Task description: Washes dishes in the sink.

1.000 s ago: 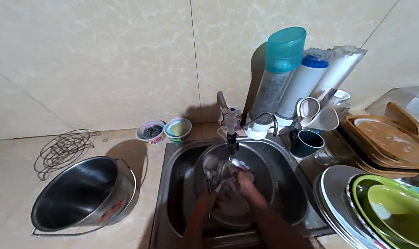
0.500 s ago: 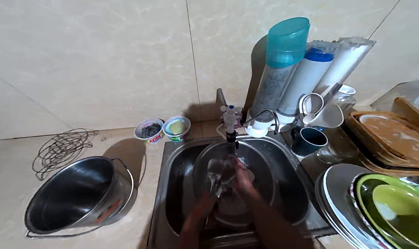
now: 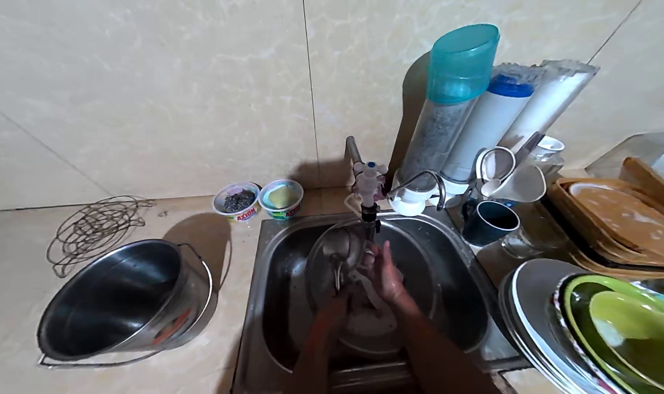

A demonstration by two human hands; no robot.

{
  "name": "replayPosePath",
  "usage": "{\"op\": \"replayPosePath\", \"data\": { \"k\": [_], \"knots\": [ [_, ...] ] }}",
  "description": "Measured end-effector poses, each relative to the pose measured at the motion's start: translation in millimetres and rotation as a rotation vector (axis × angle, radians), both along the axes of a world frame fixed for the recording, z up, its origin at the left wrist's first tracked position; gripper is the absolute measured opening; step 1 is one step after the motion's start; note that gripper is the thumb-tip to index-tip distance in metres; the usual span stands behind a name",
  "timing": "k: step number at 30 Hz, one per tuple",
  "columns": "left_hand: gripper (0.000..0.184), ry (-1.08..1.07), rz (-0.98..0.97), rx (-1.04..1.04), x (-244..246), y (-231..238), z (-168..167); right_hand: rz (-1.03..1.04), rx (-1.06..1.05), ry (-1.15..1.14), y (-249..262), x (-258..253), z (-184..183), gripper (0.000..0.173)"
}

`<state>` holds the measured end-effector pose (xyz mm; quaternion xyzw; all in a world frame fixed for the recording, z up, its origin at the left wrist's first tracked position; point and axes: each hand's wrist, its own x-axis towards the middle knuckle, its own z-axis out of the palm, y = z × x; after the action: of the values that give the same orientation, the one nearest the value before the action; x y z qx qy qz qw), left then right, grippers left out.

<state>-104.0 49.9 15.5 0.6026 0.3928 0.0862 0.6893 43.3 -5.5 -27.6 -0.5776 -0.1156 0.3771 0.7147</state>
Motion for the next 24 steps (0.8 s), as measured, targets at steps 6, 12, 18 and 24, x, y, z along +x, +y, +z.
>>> {"op": "replayPosePath", "data": {
  "k": [6, 12, 18, 24],
  "knots": [
    [0.023, -0.314, 0.221, 0.092, -3, 0, 3, 0.479, -1.165, -0.664, -9, -4, -14, 0.082],
    [0.018, -0.231, 0.291, 0.232, -2, 1, 2, 0.587, -1.198, -0.774, -7, -19, -5, 0.055],
    [0.035, 0.105, 0.167, 0.609, -7, 4, 6, 0.712, -1.028, -0.979, -15, -24, 24, 0.038],
    [0.039, 0.175, -0.050, 0.790, -5, 0, 8, 0.489, -0.365, -1.089, -29, -6, 7, 0.027]
  ]
}}
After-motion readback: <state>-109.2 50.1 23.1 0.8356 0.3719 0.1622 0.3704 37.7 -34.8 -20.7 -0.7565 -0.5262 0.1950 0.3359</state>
